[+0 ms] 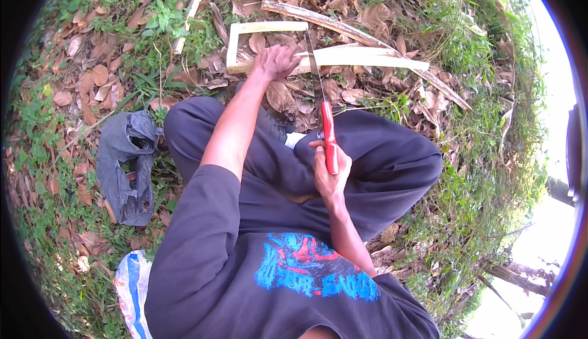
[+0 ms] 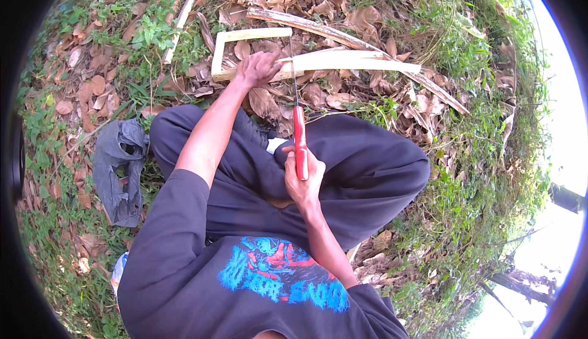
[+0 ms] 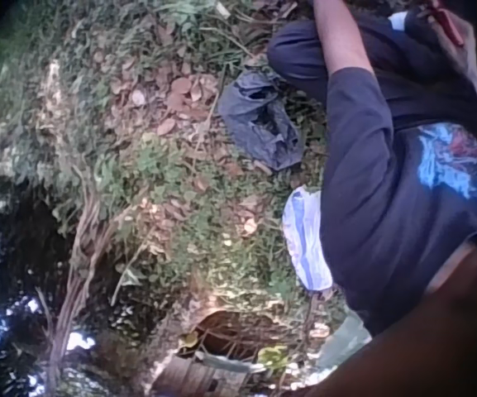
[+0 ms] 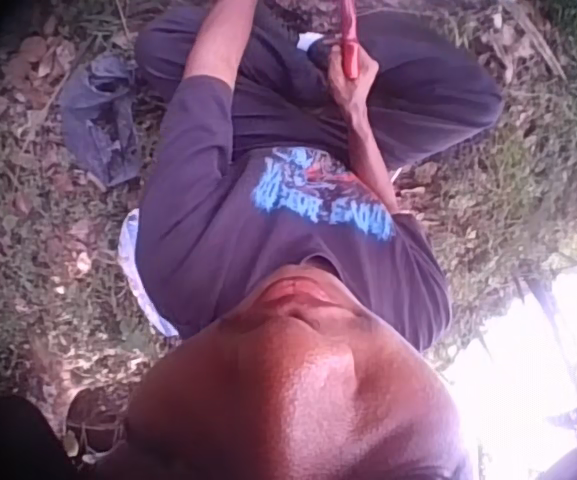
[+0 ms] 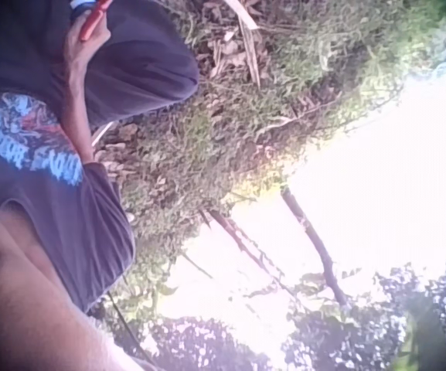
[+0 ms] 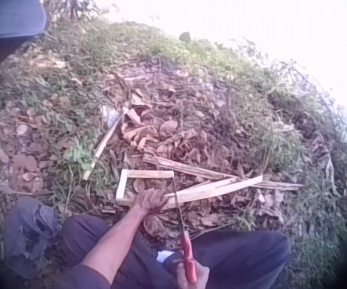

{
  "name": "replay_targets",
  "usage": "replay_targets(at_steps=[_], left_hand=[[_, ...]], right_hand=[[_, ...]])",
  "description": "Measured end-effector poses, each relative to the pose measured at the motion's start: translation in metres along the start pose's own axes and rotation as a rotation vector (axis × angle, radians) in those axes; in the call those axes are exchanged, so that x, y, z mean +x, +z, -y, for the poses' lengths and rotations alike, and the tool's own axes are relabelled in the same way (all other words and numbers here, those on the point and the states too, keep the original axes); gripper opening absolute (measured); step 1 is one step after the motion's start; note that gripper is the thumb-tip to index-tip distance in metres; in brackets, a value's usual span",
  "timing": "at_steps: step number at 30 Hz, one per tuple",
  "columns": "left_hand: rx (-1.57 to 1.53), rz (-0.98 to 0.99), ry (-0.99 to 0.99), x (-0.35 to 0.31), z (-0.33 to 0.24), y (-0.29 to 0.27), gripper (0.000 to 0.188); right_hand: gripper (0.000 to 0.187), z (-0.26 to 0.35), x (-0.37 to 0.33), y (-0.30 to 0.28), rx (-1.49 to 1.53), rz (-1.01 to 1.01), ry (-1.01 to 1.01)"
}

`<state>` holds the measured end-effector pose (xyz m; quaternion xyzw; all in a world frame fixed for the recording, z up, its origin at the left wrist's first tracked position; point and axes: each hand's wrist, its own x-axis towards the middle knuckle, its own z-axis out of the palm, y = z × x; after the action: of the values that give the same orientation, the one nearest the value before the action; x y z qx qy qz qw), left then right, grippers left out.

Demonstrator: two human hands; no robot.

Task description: The person sits on the ground and uses a red hand saw to cut a long piece of bamboo into smaller sections. The person holds the bamboo with one hand and saws with the other, occasionally adjusting the position of the bamboo or the cut pieces.

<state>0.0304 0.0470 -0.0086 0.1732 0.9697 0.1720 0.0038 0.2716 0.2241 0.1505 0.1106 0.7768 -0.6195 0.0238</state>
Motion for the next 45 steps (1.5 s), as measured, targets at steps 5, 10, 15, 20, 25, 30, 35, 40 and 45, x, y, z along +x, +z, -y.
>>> replay_targets(at_steps=[5, 10, 15, 20, 25, 30, 35, 40, 45], left_hand=[[-0.022, -0.049, -0.136, 0.009, -0.002, 0.014, 0.043], [-0.041, -0.291, -0.122, 0.012, 0.001, 0.035, 0.052], [-0.05, -0.226, -0.177, 0.015, 0.005, 0.036, 0.05], [-0.085, -0.034, -0.182, 0.014, -0.01, 0.018, 0.051], [-0.063, -0.029, -0.228, 0.018, -0.005, 0.018, 0.05], [-0.048, -0.089, -0.224, 0.014, -0.014, 0.017, 0.046], [0.023, -0.057, -0.225, 0.02, -0.009, 0.022, 0.044], [0.124, -0.136, -0.131, 0.027, 0.008, 0.04, 0.05], [0.014, 0.006, -0.147, 0.025, 0.002, 0.022, 0.053]], right_hand=[[0.015, 0.013, -0.005, 0.007, -0.002, -0.005, -0.002], [0.013, 0.006, -0.018, 0.011, -0.13, 0.026, -0.061], [0.016, 0.012, -0.009, 0.014, -0.133, 0.046, -0.036], [0.015, 0.005, -0.017, 0.005, -0.154, 0.026, -0.064], [0.011, 0.019, -0.006, 0.016, -0.22, 0.08, -0.079], [0.01, 0.007, -0.016, 0.011, -0.213, 0.004, -0.054], [0.008, 0.0, -0.01, 0.016, -0.206, 0.025, -0.091], [0.014, -0.015, -0.014, 0.022, -0.204, 0.0, -0.211], [0.016, -0.007, -0.016, -0.002, -0.201, -0.007, -0.142]])
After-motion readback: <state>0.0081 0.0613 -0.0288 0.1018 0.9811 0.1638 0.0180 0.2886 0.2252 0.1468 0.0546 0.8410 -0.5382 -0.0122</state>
